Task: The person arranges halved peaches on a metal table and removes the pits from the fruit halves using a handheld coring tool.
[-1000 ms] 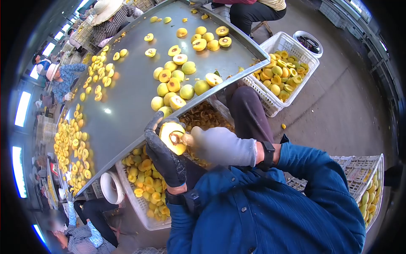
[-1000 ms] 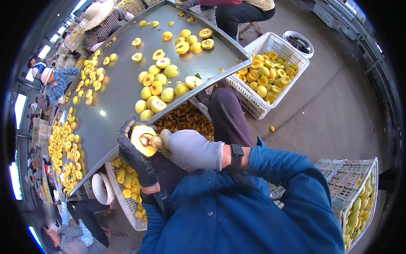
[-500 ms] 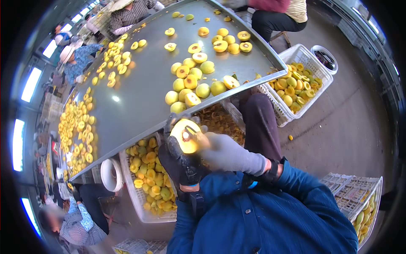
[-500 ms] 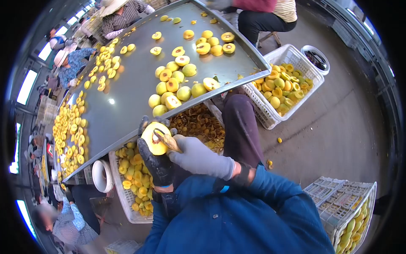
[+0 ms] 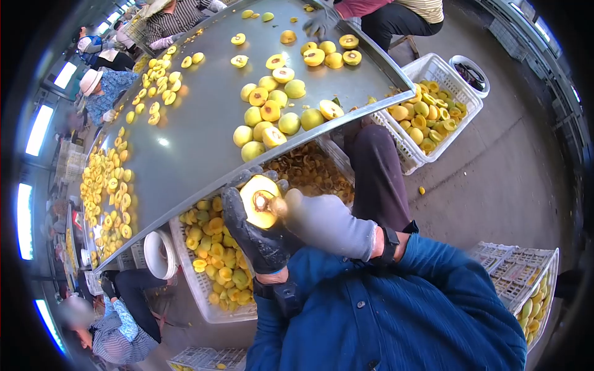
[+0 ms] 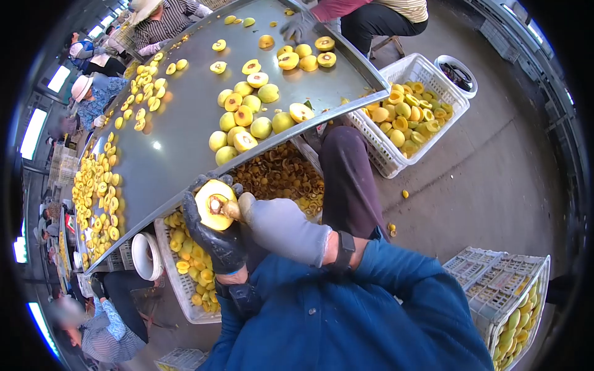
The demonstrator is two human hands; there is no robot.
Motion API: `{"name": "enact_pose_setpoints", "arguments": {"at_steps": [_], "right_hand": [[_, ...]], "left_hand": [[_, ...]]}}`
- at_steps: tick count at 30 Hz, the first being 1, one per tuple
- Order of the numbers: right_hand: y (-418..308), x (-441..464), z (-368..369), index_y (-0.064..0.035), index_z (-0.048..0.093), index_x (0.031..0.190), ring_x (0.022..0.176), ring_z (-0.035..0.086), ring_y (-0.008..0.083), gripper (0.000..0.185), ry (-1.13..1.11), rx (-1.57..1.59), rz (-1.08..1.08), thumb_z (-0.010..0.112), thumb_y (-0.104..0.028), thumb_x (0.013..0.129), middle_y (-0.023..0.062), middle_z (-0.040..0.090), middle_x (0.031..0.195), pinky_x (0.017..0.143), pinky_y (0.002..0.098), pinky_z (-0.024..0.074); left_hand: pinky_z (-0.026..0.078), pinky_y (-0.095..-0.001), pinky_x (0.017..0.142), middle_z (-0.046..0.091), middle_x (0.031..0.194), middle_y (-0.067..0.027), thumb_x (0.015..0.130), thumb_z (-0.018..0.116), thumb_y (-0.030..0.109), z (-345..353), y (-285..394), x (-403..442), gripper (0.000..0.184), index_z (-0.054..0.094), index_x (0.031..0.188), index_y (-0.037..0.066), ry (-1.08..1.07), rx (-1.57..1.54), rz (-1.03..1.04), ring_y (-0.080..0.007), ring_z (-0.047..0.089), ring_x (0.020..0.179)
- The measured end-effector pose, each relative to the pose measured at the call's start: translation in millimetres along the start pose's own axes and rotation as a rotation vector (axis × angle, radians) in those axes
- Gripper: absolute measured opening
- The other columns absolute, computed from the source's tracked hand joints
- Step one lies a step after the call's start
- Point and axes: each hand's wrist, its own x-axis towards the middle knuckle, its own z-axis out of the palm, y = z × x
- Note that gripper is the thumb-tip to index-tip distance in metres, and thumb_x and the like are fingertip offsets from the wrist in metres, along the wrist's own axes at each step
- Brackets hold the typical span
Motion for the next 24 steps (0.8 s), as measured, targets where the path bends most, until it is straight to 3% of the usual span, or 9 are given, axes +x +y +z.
{"name": "enact_pose_setpoints", "arguments": {"at_steps": [1,4,5,11,13,17,21,23,24], "right_hand": [[1.0,1.5,-0.6,-0.003,0.047,0.089,0.057,0.064,0.0331,0.018,-0.018,0.024,0.007,0.058,-0.018,0.088,0.0141,0.061,0.064,0.047,0.044,0.0489],[2.2,3.7,1.5,-0.0021,0.048,0.089,0.061,0.064,0.0335,0.017,-0.058,-0.011,-0.018,0.057,-0.016,0.088,0.0165,0.062,0.067,0.049,0.0438,0.0501],[2.7,4.3,1.9,-0.0019,0.048,0.089,0.062,0.065,0.0337,0.016,-0.068,-0.041,-0.033,0.056,-0.016,0.088,0.0175,0.062,0.069,0.05,0.0436,0.0505],[2.6,7.7,-5.6,-0.0027,0.047,0.093,0.064,0.064,0.0369,0.018,-0.091,0.183,0.013,0.055,-0.019,0.09,0.0196,0.06,0.068,0.052,0.046,0.0493],[1.8,9.4,-5.7,-0.0015,0.047,0.095,0.066,0.065,0.0373,0.018,-0.099,0.194,-0.015,0.054,-0.018,0.09,0.0201,0.061,0.07,0.054,0.0464,0.0499],[11.1,15.1,-3.3,-0.0011,0.046,0.093,0.065,0.064,0.0384,0.02,-0.111,0.111,-0.022,0.055,-0.019,0.09,0.0204,0.061,0.068,0.054,0.0475,0.0493],[12.0,16.6,-2.6,-0.0019,0.046,0.094,0.063,0.064,0.0386,0.02,-0.093,0.141,-0.001,0.057,-0.019,0.089,0.0205,0.061,0.069,0.054,0.0473,0.0495],[9.8,18.5,-7.5,-0.0019,0.047,0.097,0.062,0.064,0.0381,0.021,-0.088,0.168,0.038,0.059,-0.017,0.088,0.0213,0.061,0.071,0.055,0.0478,0.0499],[6.3,18.9,-10.4,-0.0016,0.049,0.098,0.062,0.064,0.0373,0.021,-0.075,0.289,0.11,0.059,-0.017,0.088,0.0213,0.061,0.073,0.056,0.0469,0.0502]], "left_hand": [[0.052,-0.0418,0.088,0.061,0.111,-0.0164,0.102,0.038,0.033,1.0,1.6,0.9,0.042,0.05,0.123,-0.001,-0.002,-0.09,-0.03,-0.0284,0.061,0.099],[0.052,-0.0398,0.085,0.063,0.103,-0.0148,0.101,0.04,0.026,-0.2,0.0,3.4,0.035,0.054,0.117,-0.002,-0.06,0.354,0.274,-0.0262,0.062,0.094],[0.052,-0.0368,0.084,0.064,0.097,-0.0128,0.096,0.048,0.019,3.0,3.2,3.7,0.027,0.057,0.11,-0.003,0.003,-0.022,0.123,-0.0234,0.062,0.089],[0.052,-0.0359,0.081,0.065,0.098,-0.0131,0.086,0.06,0.01,12.3,8.1,7.7,0.024,0.06,0.105,-0.004,0.17,0.154,0.16,-0.0226,0.064,0.089],[0.052,-0.0359,0.083,0.064,0.099,-0.0134,0.086,0.061,0.012,0.0,0.9,12.8,0.025,0.059,0.105,-0.004,0.069,0.772,0.555,-0.0233,0.064,0.091],[0.052,-0.0345,0.084,0.064,0.101,-0.0125,0.09,0.056,0.011,-10.0,2.6,15.0,0.022,0.059,0.105,-0.004,-0.007,0.705,0.473,-0.0222,0.063,0.092],[0.05,-0.0332,0.086,0.062,0.103,-0.0111,0.087,0.059,0.006,-3.7,14.1,18.4,0.026,0.058,0.112,-0.004,-0.018,0.038,0.063,-0.0214,0.061,0.095],[0.051,-0.0337,0.084,0.063,0.101,-0.0135,0.095,0.048,0.016,-4.5,16.3,30.1,0.027,0.059,0.109,-0.004,-0.114,0.576,0.377,-0.0233,0.063,0.093],[0.05,-0.0338,0.087,0.063,0.104,-0.0144,0.095,0.047,0.019,-7.5,16.4,30.9,0.03,0.057,0.113,-0.004,-0.147,0.52,0.34,-0.0243,0.063,0.096]]}}
